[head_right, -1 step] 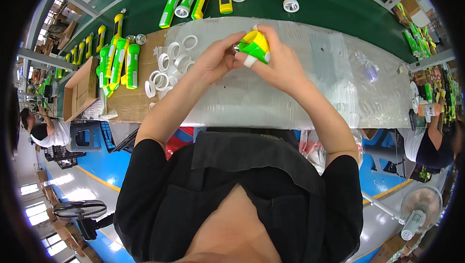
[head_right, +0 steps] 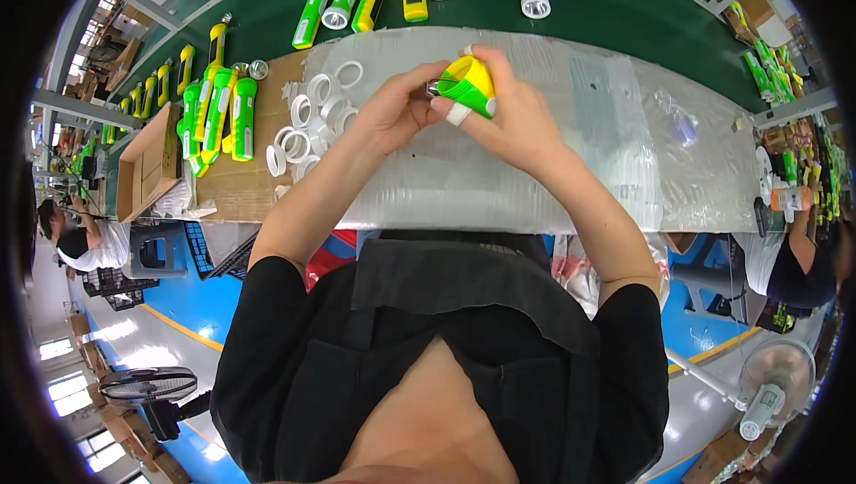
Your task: Assembling front-end components onto plastic flashlight bodies on a factory assembly line.
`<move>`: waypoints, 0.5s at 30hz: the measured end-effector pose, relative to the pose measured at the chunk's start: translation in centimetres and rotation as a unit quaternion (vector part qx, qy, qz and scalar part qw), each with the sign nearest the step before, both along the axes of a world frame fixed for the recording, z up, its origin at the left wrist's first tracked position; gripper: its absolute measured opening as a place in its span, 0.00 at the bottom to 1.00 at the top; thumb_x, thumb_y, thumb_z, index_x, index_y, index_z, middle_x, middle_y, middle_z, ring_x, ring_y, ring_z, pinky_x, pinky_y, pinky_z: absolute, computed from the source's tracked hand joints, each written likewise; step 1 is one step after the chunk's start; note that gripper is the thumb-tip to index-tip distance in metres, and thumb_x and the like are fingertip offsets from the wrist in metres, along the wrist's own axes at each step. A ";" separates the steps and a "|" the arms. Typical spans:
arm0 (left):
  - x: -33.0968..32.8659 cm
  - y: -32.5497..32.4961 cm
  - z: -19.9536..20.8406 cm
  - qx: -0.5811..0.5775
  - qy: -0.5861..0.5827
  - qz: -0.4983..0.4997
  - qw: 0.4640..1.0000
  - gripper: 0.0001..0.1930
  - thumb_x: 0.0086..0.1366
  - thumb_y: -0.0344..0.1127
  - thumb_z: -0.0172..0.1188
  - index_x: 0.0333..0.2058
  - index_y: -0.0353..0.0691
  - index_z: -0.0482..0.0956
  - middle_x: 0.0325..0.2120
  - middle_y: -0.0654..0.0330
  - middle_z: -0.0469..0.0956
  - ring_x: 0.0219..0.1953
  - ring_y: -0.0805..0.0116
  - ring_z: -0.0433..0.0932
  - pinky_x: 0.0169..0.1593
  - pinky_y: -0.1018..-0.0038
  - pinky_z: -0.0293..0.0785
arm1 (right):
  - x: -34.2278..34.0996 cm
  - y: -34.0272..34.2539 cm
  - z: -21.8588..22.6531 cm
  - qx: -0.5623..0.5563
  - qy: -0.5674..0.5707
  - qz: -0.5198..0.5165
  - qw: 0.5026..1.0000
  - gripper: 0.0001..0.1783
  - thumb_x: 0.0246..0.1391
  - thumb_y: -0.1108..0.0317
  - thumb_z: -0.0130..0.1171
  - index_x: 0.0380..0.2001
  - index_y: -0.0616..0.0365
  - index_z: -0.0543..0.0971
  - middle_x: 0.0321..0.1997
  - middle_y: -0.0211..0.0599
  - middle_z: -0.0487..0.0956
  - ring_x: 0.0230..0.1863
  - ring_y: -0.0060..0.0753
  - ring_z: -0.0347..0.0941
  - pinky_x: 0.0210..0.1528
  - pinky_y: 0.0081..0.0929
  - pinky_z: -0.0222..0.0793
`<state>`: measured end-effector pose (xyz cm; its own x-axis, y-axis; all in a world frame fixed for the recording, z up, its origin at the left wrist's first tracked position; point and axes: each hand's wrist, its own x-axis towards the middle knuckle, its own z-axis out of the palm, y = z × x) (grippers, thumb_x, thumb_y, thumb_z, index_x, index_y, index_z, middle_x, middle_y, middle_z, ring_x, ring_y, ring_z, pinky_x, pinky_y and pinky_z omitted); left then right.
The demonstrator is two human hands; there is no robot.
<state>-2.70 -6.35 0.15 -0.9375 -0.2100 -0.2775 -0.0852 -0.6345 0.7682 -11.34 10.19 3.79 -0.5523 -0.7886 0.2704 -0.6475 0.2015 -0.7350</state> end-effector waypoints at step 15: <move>4.8 4.1 0.4 -0.436 0.229 0.091 0.866 0.13 0.70 0.33 0.51 0.45 0.34 0.80 0.44 0.55 0.81 0.47 0.66 0.78 0.52 0.69 0.71 | 5.5 1.7 -2.7 -0.089 -0.459 0.086 0.880 0.29 0.60 0.48 0.56 0.54 0.58 0.65 0.34 0.37 0.74 0.30 0.26 0.73 0.32 0.23 0.71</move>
<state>2.05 -2.26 0.58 -0.8361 -0.3087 0.4535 0.3961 0.2322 0.8884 -5.87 11.92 1.11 -0.4798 -0.8717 -0.0996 0.2256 -0.0129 -0.9741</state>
